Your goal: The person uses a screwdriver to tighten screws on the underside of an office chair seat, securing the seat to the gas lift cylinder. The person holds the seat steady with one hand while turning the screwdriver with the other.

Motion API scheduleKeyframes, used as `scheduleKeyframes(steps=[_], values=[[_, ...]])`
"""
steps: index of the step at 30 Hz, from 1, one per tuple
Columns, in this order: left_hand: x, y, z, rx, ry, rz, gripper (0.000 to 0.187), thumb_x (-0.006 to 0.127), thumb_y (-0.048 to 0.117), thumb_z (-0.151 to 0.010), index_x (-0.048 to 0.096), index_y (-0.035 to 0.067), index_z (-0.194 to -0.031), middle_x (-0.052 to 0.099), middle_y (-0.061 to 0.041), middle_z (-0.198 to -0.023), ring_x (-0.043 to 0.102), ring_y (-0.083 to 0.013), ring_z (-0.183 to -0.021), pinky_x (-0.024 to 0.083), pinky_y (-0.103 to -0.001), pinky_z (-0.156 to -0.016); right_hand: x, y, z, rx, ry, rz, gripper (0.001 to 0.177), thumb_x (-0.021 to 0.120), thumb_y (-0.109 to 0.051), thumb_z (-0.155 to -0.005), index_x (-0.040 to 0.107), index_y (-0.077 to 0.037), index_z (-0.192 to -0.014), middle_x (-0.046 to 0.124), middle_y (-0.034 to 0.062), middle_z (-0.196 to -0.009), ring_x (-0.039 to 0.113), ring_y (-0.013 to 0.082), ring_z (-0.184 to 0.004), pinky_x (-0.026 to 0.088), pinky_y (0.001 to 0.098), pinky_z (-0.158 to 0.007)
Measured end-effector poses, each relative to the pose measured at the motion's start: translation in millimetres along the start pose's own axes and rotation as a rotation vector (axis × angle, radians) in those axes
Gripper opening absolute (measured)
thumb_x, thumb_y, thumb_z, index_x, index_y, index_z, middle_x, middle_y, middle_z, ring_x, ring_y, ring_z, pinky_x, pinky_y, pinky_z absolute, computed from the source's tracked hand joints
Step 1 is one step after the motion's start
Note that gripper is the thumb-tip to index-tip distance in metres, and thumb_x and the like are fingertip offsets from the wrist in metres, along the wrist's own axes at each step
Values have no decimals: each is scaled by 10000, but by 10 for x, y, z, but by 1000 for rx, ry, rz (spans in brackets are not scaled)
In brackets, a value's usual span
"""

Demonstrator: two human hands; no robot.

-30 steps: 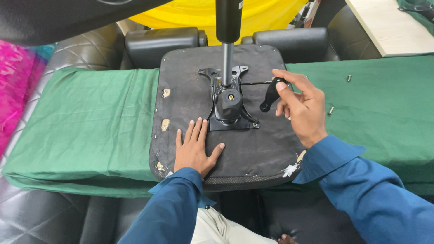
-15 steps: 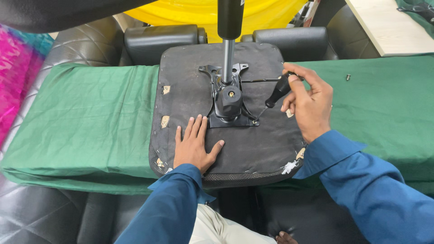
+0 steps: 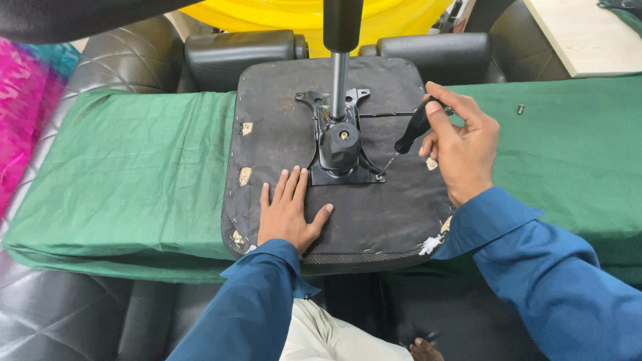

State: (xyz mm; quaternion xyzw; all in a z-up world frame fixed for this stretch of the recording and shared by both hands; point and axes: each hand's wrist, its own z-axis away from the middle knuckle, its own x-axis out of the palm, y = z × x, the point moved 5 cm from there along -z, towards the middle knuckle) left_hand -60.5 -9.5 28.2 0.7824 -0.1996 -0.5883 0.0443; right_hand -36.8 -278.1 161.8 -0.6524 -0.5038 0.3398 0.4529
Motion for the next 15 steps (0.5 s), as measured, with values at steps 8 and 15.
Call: scheduleKeyframes(steps=[8,15], values=[[10,4,-4,-10,-17,5,883,613,602,-868,389,71,-1537,385,-105,-1600,265,-275,-1513,133,-543,-1217,-39,-47,-34,-93,-19,138,211,766,-154,-1008,780,-18,-1168,626,74,-1194,603,88,-625,419,217,-513],[-12,12,1,-10,-15,3,884,618,590,-868,383,62,-1537,385,-108,-1599,266,-279,-1513,133,-548,-1214,7,-44,-60,-24,-55,16,286,748,-113,-949,746,-59,-1230,694,61,-1129,587,73,-579,437,216,-498]])
